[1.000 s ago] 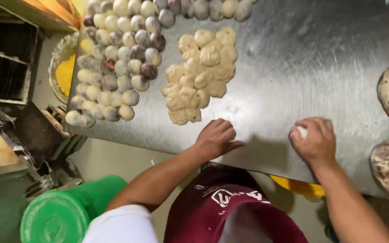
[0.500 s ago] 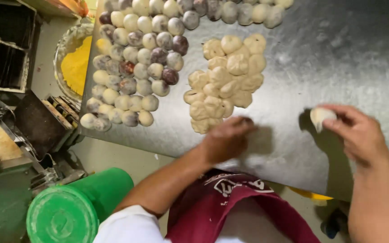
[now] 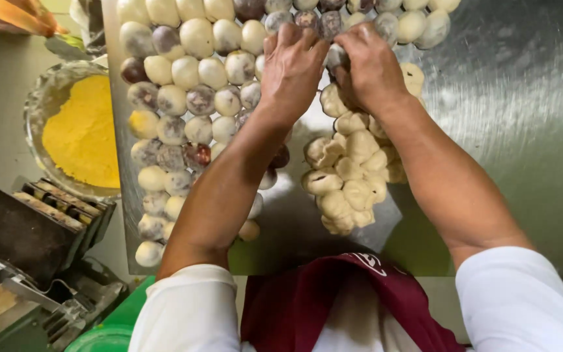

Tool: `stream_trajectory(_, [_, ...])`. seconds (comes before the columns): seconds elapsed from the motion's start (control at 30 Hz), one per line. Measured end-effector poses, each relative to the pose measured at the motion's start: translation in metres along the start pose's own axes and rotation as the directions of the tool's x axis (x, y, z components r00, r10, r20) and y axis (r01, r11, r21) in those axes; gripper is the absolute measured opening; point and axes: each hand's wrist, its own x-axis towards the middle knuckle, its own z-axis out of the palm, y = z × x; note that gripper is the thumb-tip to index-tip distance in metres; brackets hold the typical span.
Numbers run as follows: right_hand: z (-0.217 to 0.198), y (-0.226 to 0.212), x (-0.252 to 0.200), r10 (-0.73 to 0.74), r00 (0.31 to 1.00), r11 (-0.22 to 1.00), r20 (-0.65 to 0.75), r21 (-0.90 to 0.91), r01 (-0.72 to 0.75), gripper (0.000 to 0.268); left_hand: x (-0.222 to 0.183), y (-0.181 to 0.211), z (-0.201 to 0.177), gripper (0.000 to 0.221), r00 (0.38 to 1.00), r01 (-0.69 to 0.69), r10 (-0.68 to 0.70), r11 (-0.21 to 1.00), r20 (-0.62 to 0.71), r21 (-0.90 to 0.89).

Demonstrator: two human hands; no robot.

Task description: A bakery worker rapidly shapes small pieces of dough into uniform balls and arranges them on a metal workbench.

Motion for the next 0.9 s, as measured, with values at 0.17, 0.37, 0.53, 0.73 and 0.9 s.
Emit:
stream_trajectory(0.17, [-0.055, -0.028, 0.010, 0.319, 0.895, 0.945, 0.312, -0.036, -0.325, 0.068, -0.013, 0.016, -0.031, 0.052, 1.000, 0.021, -0.019, 0.984, 0.012, -0.179])
stream_trajectory(0.37, [-0.083, -0.049, 0.016, 0.596, 0.519, 0.789, 0.612, -0.328, -0.519, 0.062, -0.016, 0.049, 0.001, 0.055, 0.828, 0.313, -0.270, 0.950, 0.492, -0.004])
stream_trajectory(0.53, [-0.108, -0.020, -0.062, 0.436, 0.859, 0.898, 0.267, -0.067, -0.435, 0.023, -0.039, 0.091, -0.047, 0.024, 0.879, 0.475, -0.397, 0.669, 0.265, -0.571])
stream_trajectory(0.73, [-0.198, 0.025, -0.270, 0.704, 0.710, 0.124, -0.011, 0.986, -0.108, 0.032, -0.125, 0.164, -0.130, 0.033, 0.860, -0.024, -0.222, 0.882, -0.460, -0.471])
stream_trajectory(0.9, [-0.187, 0.079, -0.390, 0.634, 0.742, 0.666, 0.217, 0.334, -0.667, 0.050, -0.215, 0.301, -0.018, 0.019, 0.964, -0.223, 0.233, 0.971, -0.128, 0.088])
